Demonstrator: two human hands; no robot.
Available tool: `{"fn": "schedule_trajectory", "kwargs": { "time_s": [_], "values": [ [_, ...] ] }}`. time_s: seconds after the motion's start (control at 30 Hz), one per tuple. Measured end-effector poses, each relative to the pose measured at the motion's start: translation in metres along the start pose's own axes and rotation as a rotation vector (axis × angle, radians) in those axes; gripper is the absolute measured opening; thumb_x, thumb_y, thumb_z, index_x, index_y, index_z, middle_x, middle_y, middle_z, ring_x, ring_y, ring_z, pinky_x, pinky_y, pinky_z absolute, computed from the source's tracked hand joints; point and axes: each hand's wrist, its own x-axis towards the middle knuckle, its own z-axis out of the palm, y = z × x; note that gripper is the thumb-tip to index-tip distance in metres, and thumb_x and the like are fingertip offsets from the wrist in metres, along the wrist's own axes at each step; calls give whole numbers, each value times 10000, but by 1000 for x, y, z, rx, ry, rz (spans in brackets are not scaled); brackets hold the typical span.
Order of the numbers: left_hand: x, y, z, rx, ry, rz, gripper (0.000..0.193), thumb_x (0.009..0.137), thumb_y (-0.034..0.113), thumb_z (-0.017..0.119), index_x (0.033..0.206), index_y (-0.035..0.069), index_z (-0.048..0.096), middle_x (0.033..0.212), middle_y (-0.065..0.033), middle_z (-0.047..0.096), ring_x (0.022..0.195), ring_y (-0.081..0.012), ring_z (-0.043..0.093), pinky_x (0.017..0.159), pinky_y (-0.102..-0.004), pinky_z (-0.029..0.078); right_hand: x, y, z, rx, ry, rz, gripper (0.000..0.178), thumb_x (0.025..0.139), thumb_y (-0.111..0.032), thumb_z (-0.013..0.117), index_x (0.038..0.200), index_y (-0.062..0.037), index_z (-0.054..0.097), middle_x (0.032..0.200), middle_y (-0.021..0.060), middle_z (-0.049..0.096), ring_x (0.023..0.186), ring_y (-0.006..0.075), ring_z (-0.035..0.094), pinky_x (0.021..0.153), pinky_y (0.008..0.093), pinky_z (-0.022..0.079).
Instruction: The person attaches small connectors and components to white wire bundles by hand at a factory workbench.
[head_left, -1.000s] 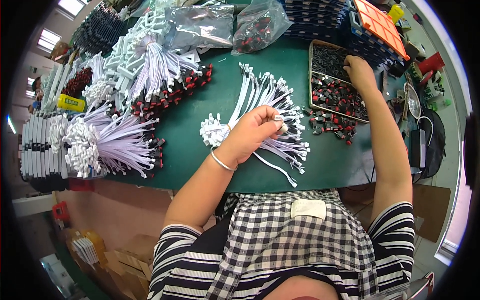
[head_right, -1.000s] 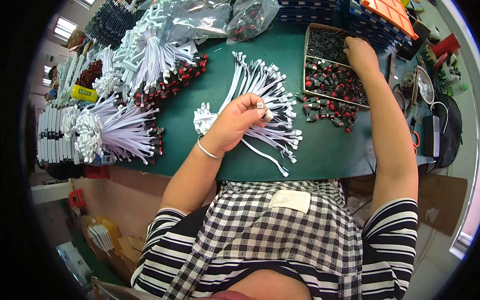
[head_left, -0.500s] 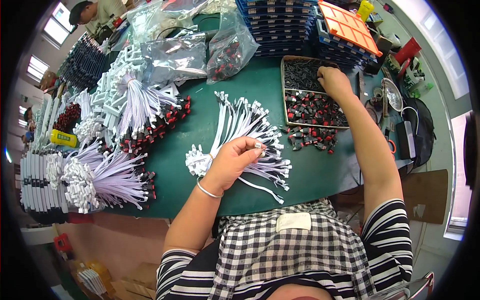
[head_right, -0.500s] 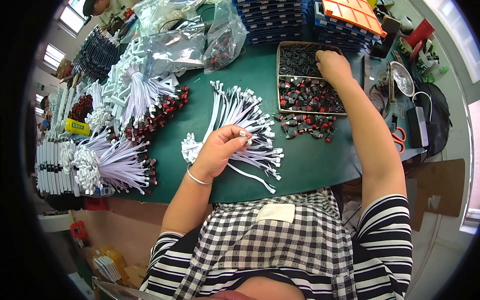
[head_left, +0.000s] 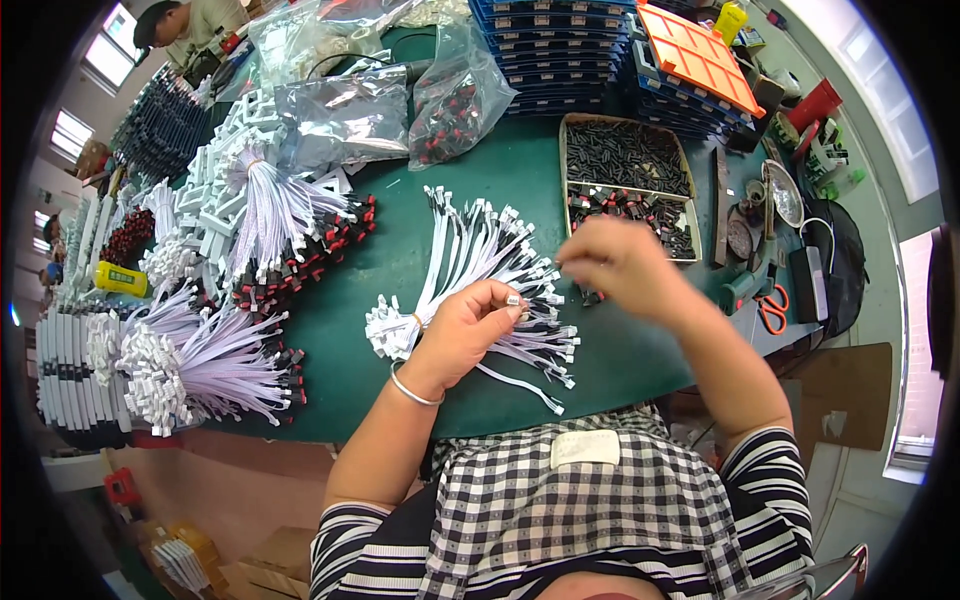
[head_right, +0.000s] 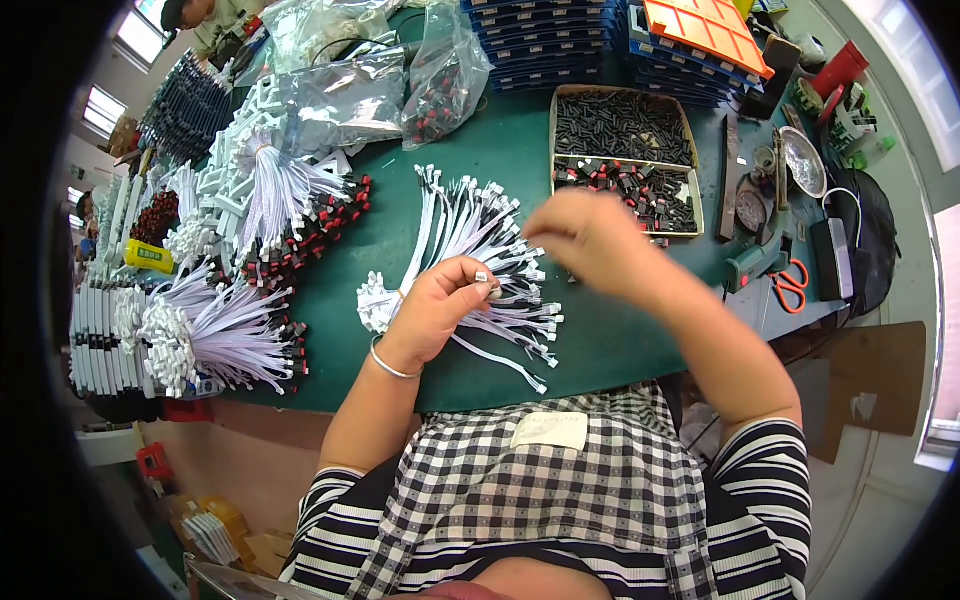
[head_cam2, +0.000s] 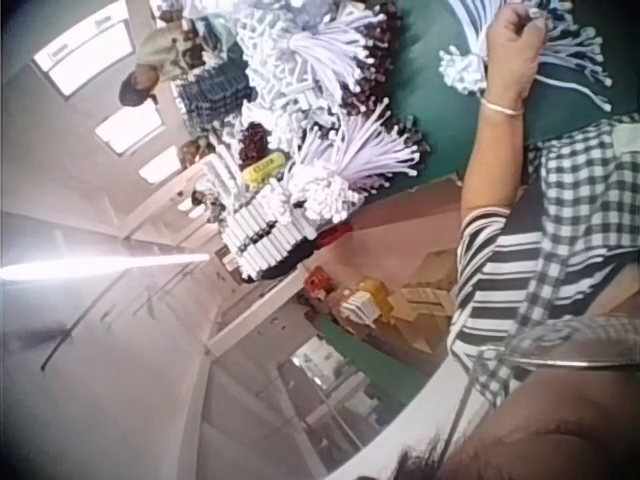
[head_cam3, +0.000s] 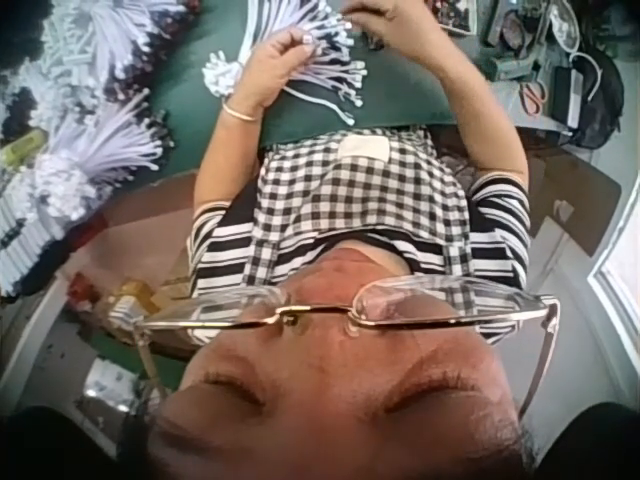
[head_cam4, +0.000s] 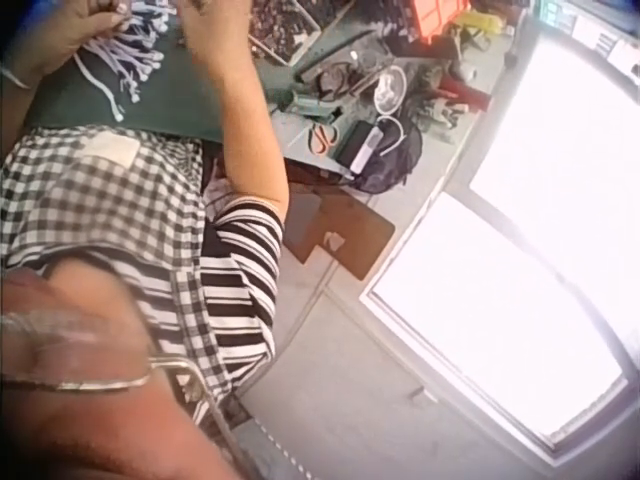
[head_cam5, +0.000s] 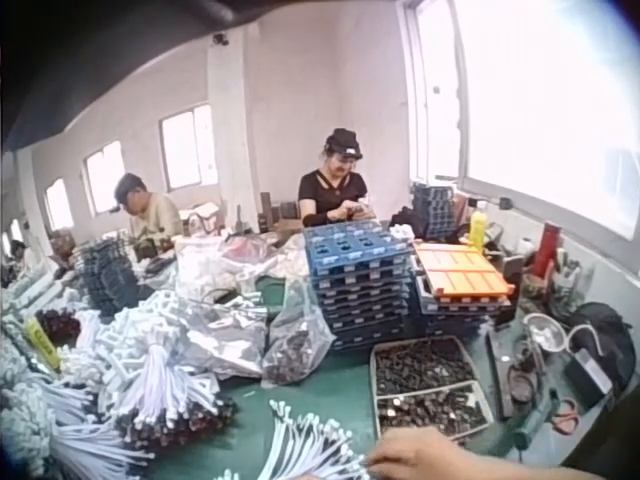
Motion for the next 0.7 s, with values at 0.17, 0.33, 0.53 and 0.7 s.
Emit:
{"fn": "schedule_trajectory", "kwargs": {
  "time_s": [0.17,0.33,0.53,0.7],
  "values": [
    [0,1,1,16,-26,-14,89,925,79,573,994,27,593,933,-7,608,841,-77,559,775,-231,470,-17,-16,37,33,47,-81,163,767,11,663,920,-43,682,854,79,642,801,240,628,701,305,503],
    [-1,1,3,26,-2,-25,100,930,65,559,1012,20,592,930,-2,597,831,-74,553,771,-231,471,-20,-13,46,-8,105,-69,155,770,11,660,912,-47,685,880,74,650,823,241,638,708,322,515],
    [-1,5,8,22,11,-12,112,918,36,567,1026,25,593,908,36,568,771,-25,488,677,-169,408,-23,-20,48,-130,112,-192,284,780,3,623,1057,-59,631,907,108,647,830,280,635,709,363,519],
    [-2,5,11,-34,43,36,151,903,0,544,1044,27,591,928,22,558,811,-34,480,720,-176,406,-23,-25,45,-228,139,-219,396,771,-17,603,1162,-63,562,940,139,646,838,307,632,706,403,512]
  ]
}}
